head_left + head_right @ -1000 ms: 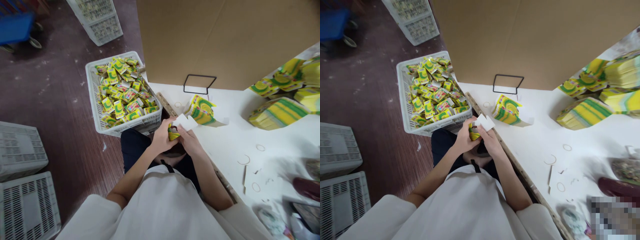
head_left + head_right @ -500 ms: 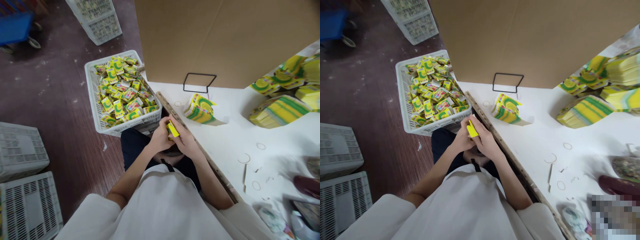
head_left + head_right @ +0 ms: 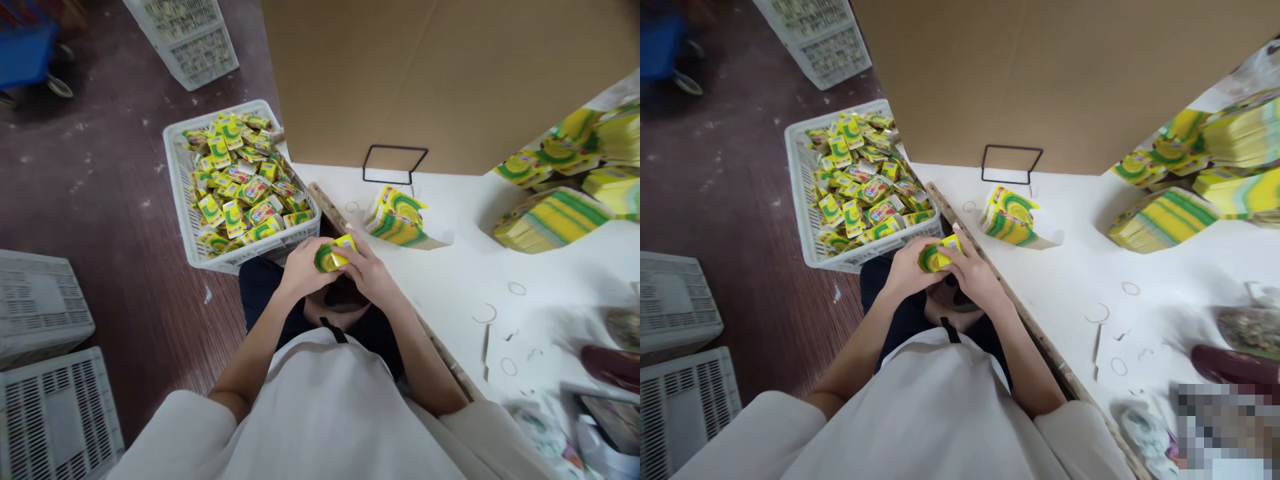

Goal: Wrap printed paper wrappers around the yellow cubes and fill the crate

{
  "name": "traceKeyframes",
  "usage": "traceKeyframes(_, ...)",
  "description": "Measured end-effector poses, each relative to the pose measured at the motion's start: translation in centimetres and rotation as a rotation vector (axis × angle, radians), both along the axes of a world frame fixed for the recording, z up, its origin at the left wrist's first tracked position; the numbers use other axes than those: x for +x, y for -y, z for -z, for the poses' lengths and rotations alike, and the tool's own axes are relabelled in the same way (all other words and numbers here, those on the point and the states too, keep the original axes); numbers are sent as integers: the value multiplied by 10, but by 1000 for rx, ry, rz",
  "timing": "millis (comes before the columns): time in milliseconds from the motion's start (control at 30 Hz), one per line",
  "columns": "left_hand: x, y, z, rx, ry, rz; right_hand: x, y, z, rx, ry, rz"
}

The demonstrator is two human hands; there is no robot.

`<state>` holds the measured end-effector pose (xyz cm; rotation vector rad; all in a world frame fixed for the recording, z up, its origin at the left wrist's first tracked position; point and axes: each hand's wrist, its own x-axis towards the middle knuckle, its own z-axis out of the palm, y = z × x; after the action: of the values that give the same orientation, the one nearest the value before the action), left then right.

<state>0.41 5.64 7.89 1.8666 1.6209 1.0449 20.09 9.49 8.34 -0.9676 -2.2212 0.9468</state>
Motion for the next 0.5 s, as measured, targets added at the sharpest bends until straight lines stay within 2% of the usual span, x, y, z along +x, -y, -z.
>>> traceKeyframes(167,1,-1,-4,23,-22,100,8,-7,-4,17,-20,-113)
traceKeyframes(300,0,-7,1,51,2,64,-1,-4,-2,56,-122,-32)
traceKeyframes(333,-5,-11,3,70,23,2,0,-6,-1,66,-153,21)
traceKeyframes(400,-22,-19,5,147,61,-238,10,-18,1,108,-178,197)
traceKeyframes(467,-41,-27,7,265,41,-552,31,-38,2,186,-96,479)
traceKeyframes(500,-49,-30,8,294,19,-637,43,-50,3,218,-3,628)
